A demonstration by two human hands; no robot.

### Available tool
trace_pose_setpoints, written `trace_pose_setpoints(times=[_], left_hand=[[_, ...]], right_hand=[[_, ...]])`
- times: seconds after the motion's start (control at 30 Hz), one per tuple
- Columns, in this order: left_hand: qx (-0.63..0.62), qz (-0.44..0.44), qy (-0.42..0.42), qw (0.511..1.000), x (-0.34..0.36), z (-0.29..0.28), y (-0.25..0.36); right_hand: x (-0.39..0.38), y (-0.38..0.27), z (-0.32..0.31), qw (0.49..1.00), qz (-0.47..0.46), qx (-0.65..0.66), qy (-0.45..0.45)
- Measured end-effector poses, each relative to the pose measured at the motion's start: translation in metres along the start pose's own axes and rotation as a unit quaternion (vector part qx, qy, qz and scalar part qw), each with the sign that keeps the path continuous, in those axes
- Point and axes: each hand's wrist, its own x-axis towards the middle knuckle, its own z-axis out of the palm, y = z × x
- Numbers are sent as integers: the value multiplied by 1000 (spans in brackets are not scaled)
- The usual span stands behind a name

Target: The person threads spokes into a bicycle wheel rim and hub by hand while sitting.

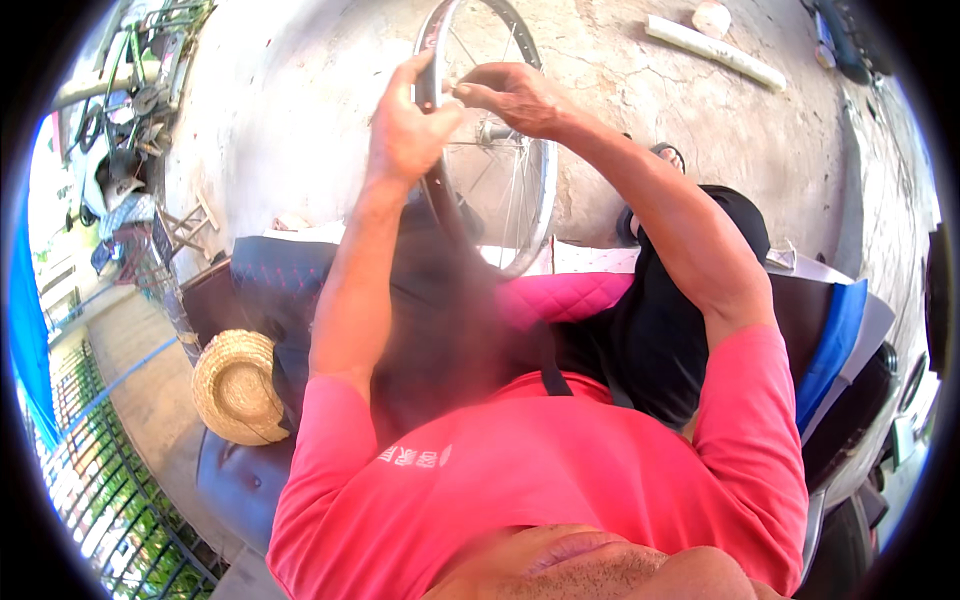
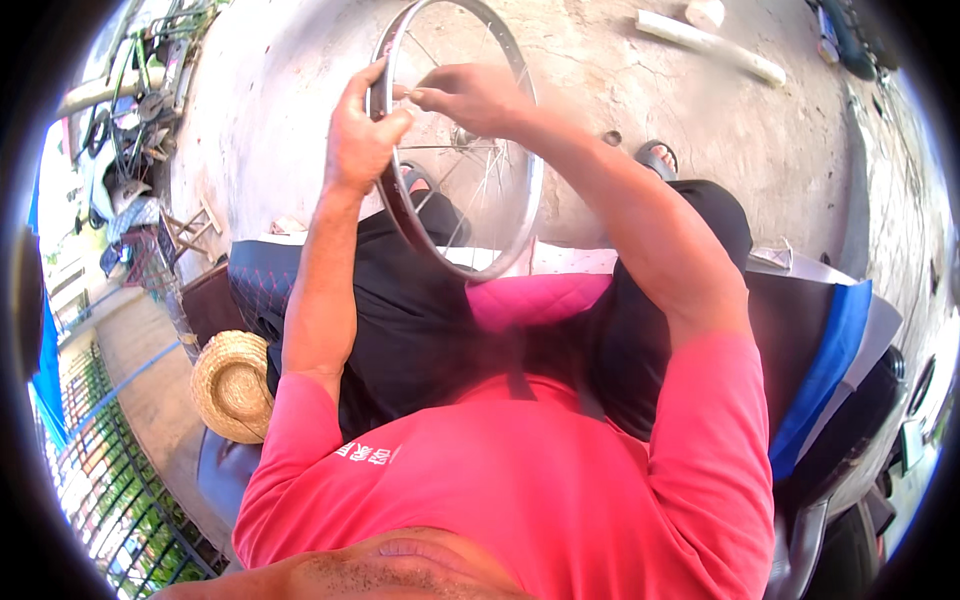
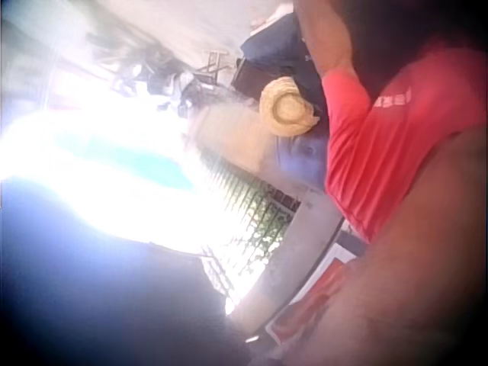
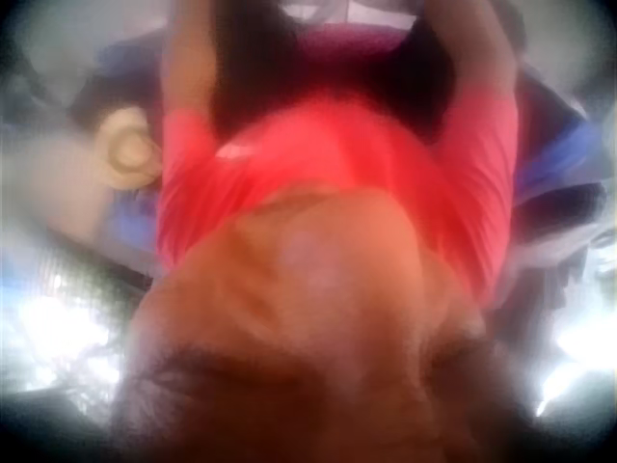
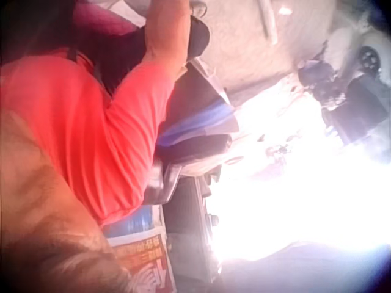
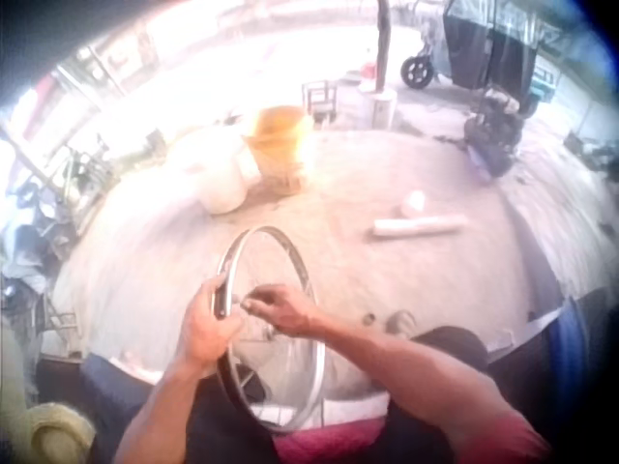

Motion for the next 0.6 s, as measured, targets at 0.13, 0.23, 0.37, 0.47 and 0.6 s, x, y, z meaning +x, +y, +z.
trace_pose_setpoints(times=[0.13, 0.23, 0.37, 0.47, 0.6], left_hand=[[98, 32, 97, 990, 30, -2, -7], [172, 10, 115, 978, 33, -4, -9], [138, -58, 125, 981, 34, -21, -21], [117, -27, 107, 987, 34, -24, -29], [124, -7, 102, 987, 31, -27, -29]], right_hand=[[30, 12, 13, 994, -22, 80, 70], [46, 14, 26, 989, -19, 130, 67], [65, 1, 40, 980, -35, 184, 63], [70, -2, 42, 966, -13, 258, 20], [78, 9, 45, 917, 19, 399, -14]])
